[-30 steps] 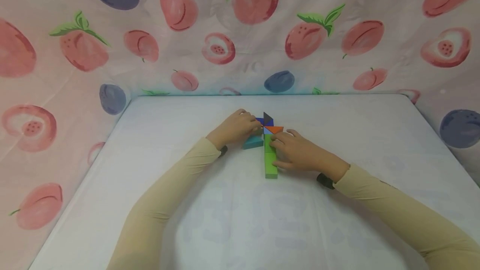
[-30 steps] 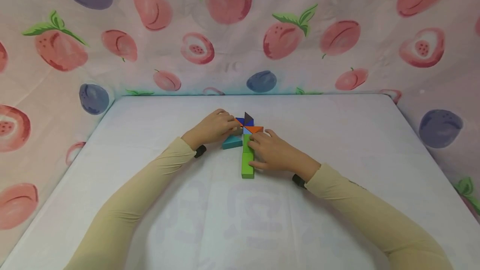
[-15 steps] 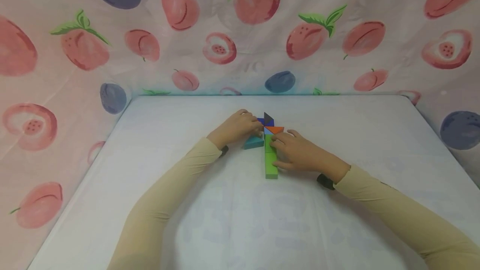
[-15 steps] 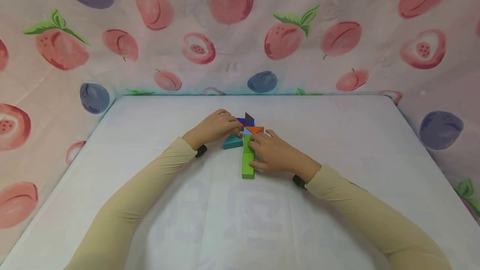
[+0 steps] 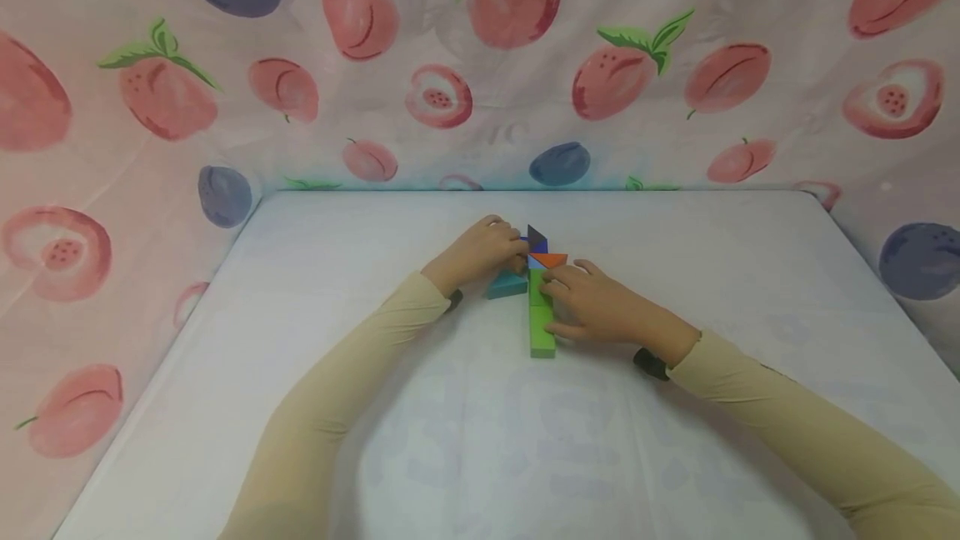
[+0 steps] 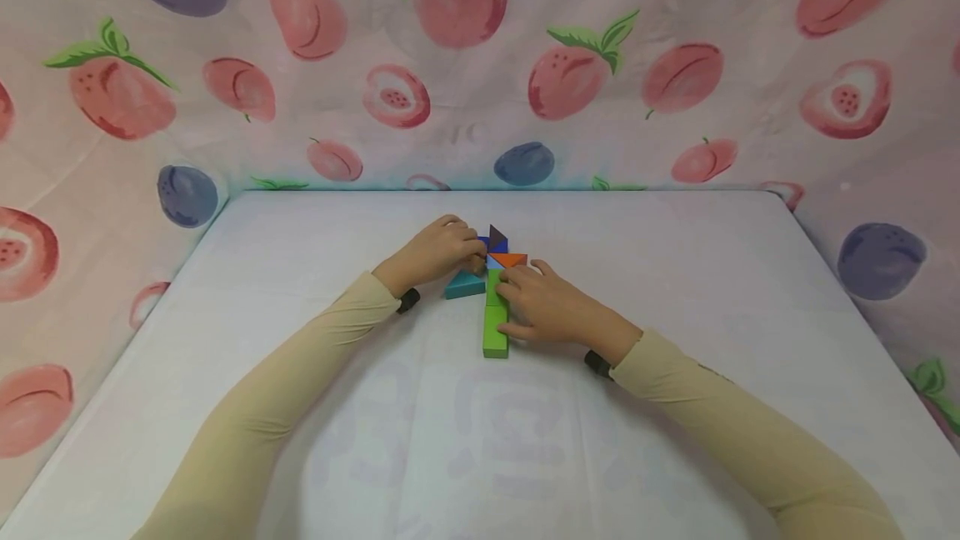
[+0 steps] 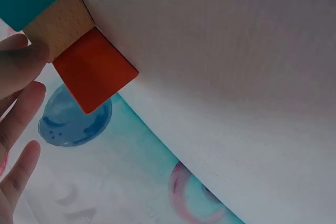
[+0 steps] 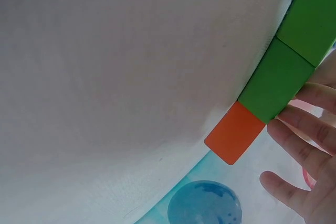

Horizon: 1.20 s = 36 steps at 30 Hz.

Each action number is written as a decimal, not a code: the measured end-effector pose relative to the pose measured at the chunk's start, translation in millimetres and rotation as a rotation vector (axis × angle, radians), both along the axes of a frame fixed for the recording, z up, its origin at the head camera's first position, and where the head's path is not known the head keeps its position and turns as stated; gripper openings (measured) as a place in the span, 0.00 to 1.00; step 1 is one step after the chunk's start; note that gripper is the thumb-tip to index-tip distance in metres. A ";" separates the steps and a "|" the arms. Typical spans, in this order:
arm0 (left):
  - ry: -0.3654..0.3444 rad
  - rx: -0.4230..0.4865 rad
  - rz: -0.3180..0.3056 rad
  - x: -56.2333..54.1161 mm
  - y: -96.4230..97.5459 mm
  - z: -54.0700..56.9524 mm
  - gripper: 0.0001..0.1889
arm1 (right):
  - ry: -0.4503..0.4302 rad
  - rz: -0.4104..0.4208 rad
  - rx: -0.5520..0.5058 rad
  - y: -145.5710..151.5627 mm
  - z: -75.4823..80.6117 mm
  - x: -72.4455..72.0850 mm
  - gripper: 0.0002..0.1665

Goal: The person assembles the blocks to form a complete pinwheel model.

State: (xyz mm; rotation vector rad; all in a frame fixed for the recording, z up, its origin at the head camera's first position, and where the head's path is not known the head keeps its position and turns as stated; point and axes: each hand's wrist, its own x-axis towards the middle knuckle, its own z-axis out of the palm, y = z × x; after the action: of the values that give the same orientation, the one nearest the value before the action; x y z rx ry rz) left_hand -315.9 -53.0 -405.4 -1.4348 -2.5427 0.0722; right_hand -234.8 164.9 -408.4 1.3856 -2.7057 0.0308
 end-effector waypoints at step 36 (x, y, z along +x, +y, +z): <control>-0.099 -0.116 0.045 25.7 -16.7 9.8 0.18 | -0.036 -0.028 0.019 -1.5 3.5 1.9 0.32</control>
State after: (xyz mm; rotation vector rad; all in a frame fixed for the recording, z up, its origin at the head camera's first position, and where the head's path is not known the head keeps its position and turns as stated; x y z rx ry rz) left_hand -290.2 -69.6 -395.6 -1.4569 -2.6913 0.1634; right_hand -233.0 163.4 -404.9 1.3649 -2.7611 0.0281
